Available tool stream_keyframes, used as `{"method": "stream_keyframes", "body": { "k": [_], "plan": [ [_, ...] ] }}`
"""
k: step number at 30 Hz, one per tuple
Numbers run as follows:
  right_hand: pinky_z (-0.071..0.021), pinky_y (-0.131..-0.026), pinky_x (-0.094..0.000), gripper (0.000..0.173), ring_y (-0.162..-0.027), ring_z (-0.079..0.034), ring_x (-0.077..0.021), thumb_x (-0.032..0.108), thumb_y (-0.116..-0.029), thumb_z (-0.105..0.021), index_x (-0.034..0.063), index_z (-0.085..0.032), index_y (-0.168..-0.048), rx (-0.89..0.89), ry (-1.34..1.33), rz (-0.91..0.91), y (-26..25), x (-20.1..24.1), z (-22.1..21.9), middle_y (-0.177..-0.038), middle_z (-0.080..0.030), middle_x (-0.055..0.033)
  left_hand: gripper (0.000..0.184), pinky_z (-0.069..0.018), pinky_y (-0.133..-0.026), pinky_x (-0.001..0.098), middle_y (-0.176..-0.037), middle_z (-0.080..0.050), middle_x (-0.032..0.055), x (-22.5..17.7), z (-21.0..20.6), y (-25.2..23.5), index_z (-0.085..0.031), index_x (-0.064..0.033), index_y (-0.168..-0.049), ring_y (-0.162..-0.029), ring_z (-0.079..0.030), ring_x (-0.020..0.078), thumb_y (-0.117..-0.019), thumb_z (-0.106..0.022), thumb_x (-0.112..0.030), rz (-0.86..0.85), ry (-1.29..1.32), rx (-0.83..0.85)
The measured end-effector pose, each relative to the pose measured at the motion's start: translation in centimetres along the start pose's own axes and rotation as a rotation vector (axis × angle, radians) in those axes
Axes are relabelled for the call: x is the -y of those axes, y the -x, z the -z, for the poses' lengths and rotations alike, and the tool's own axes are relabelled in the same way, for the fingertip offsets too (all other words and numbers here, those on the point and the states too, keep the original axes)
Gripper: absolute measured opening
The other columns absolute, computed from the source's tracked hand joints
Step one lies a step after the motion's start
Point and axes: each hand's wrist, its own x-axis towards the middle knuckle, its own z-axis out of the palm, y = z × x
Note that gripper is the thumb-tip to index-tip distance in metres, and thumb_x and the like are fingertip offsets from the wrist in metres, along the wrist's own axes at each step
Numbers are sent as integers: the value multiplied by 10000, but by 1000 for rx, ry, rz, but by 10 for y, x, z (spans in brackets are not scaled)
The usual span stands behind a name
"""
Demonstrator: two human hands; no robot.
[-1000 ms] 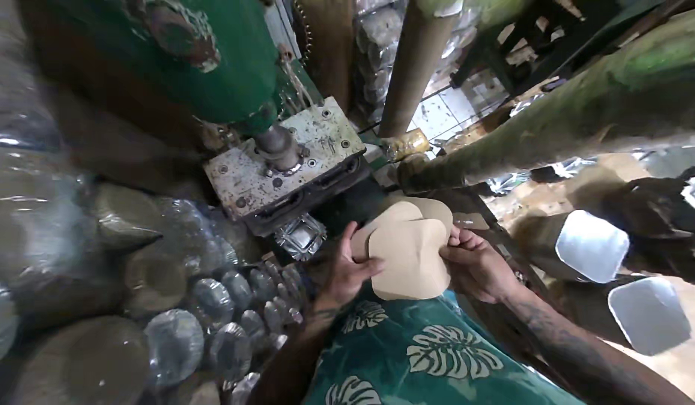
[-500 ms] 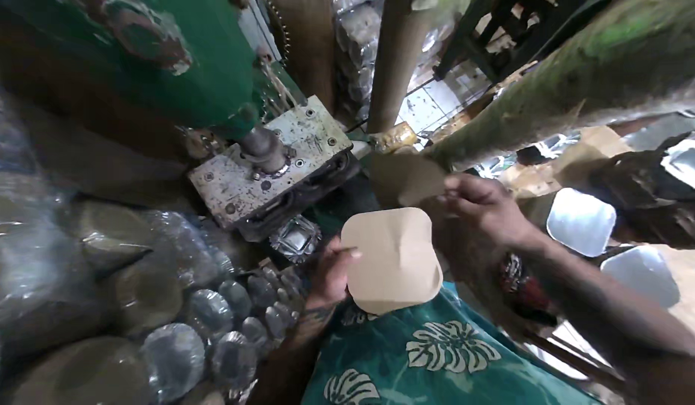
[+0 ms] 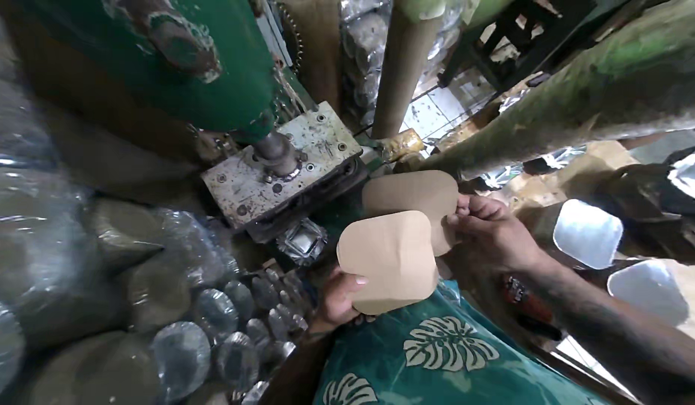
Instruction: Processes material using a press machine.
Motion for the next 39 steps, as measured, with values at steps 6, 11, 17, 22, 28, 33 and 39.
{"method": "stream_keyframes", "body": {
  "k": [6, 11, 17, 22, 28, 33, 39],
  "plan": [
    [-629, -810, -354, 235, -873, -729, -154, 39, -999, -524, 88, -709, -1135, -40, -421, -208, 14, -26, -13, -995, -750, -82, 348, -619, -880, 393, -1081, -761, 46, 1, 18, -12, -684, -131, -1179, -1006, -734, 152, -836, -636, -87, -25, 30, -39],
    [-624, -830, -376, 242, -918, -721, -171, 53, -1010, -519, 29, -676, -1193, 27, -459, -194, 18, -37, -27, -1051, -738, -104, 394, -617, -879, 379, -1072, -758, 44, 11, 12, -10, -648, -109, -1205, -996, -732, 143, -817, -626, -50, 9, 17, -46],
    [-618, -852, -376, 257, -937, -720, -172, 88, -1024, -507, 30, -678, -1206, 63, -464, -152, 15, -36, -30, -1074, -737, -110, 395, -615, -865, 375, -1054, -759, 45, 9, 12, -11, -672, -105, -1160, -985, -730, 139, -787, -579, -14, -5, 67, -52],
    [-613, -875, -364, 215, -953, -714, -155, 114, -980, -641, 60, -687, -1183, 151, -360, -169, 4, -25, -31, -1062, -737, -73, 402, -610, -881, 371, -1076, -756, 41, 4, 19, -9, -685, -113, -1167, -1006, -724, 130, -797, -565, -12, -38, 96, -9],
    [-614, -795, -339, 109, -854, -712, -128, 49, -933, -597, 92, -695, -953, 140, -359, -279, -17, -32, -51, -936, -743, -49, 360, -607, -874, 333, -1048, -765, -7, 3, 22, -4, -722, -148, -1104, -991, -722, 86, -781, -596, -49, -103, 106, 10],
    [-577, -738, -234, 98, -794, -673, -44, 0, -871, -651, 60, -726, -856, 105, 310, 186, -39, -46, -50, -849, -727, 10, 550, -560, -975, 348, -1260, -655, 130, 10, 72, -30, -462, 21, -1434, -1126, -660, 153, -917, -610, -96, 141, -859, -204],
    [-598, -758, -489, 129, -896, -718, -290, 92, -918, -651, 83, -775, -953, 441, 1384, 809, -87, -58, -6, -927, -734, -95, 572, -423, -1068, 657, -1358, -601, 240, 11, 143, -40, -543, -102, -1453, -1269, -571, 430, -965, -661, -376, 734, -1676, -89]
  ]
}}
